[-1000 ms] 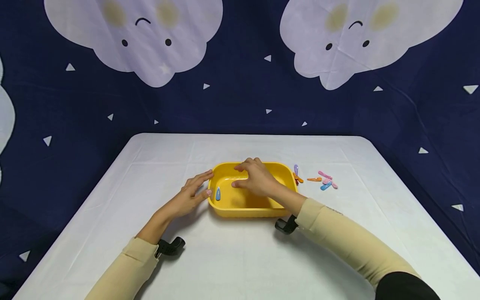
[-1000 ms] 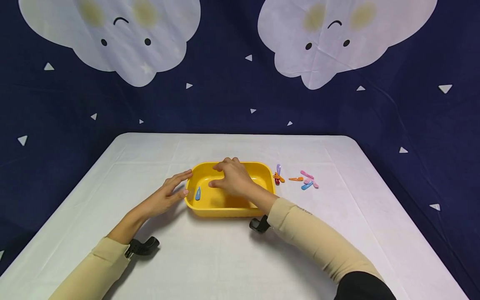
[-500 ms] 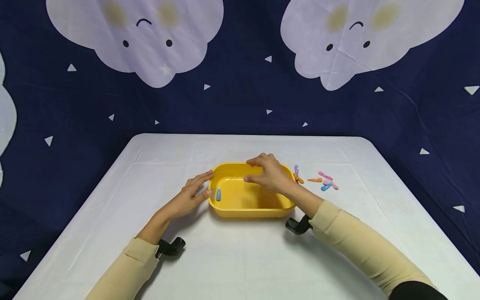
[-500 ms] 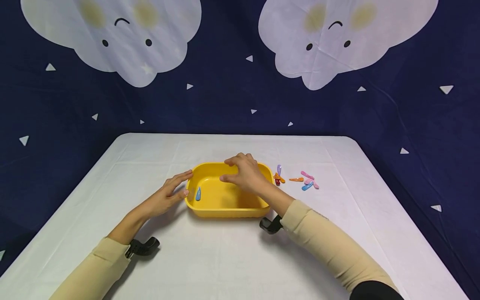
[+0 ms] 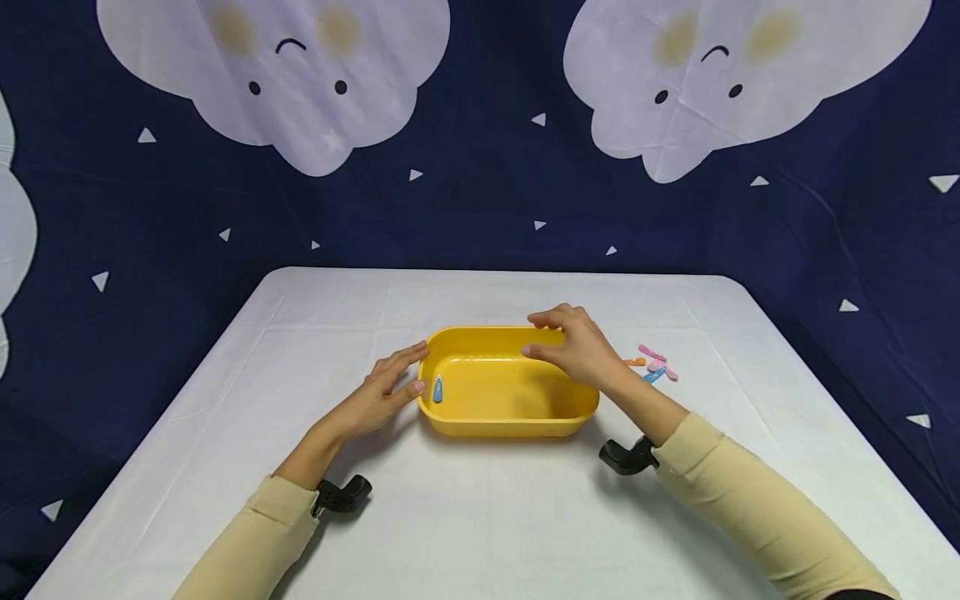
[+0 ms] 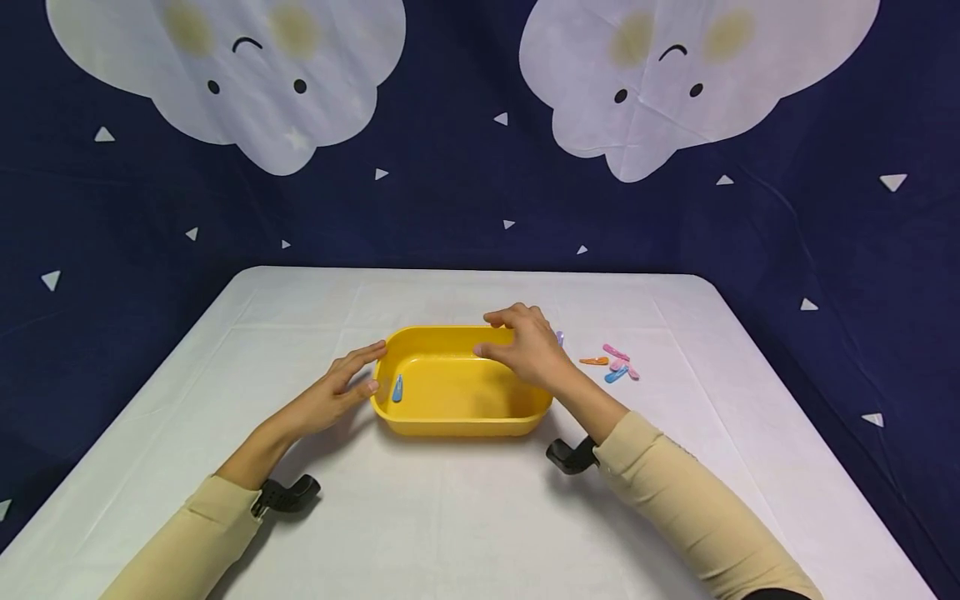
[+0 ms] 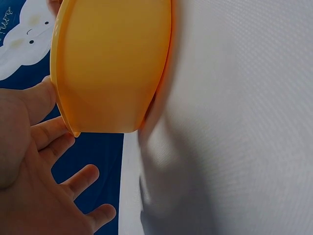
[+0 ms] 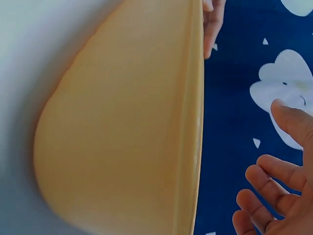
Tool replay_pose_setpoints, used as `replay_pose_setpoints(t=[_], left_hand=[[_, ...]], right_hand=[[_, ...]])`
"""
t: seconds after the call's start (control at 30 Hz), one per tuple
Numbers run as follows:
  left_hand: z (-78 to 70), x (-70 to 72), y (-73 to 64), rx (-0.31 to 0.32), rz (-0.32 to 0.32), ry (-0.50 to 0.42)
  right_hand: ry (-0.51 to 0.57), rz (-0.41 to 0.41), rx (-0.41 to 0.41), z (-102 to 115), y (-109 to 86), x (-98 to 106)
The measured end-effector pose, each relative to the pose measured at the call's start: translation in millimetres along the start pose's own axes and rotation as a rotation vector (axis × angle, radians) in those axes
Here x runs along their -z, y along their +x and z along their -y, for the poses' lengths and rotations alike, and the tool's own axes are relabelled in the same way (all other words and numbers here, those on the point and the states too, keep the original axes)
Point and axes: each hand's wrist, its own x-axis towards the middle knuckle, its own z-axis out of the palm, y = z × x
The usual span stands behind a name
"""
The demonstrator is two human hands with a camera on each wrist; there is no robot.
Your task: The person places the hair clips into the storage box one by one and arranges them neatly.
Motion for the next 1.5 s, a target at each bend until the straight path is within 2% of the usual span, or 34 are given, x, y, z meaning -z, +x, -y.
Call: replay_pose_setpoints(t=[0.27,0.47,0.77,1.17,1.5], left_hand=[[-0.7,1.3,-1.5,0.01,0.008,-0.005],[-0.1,0.6,-1.3,-0.003,0.002,0.005],[-0.5,0.5,-1.1,0.0,-0.001,-0.005],[-0.5,0.5,-1.3,-0.006,0.003,-0.003],[-1.2,1.8,-2.3,0.017,0.012,-0.018]], right_hand=[[0.006,-0.047,-0.041,-21,-8.8,16],[-0.001,-0.068,-0.108,-39,-17.2,29],[-0.045,-0.149,-0.176,-66,-34.9,48],[-0.103,-0.249,-0.192,-93,-52.6,52],[-0.15,-0.279,-0.25,-111,-61.7,56]])
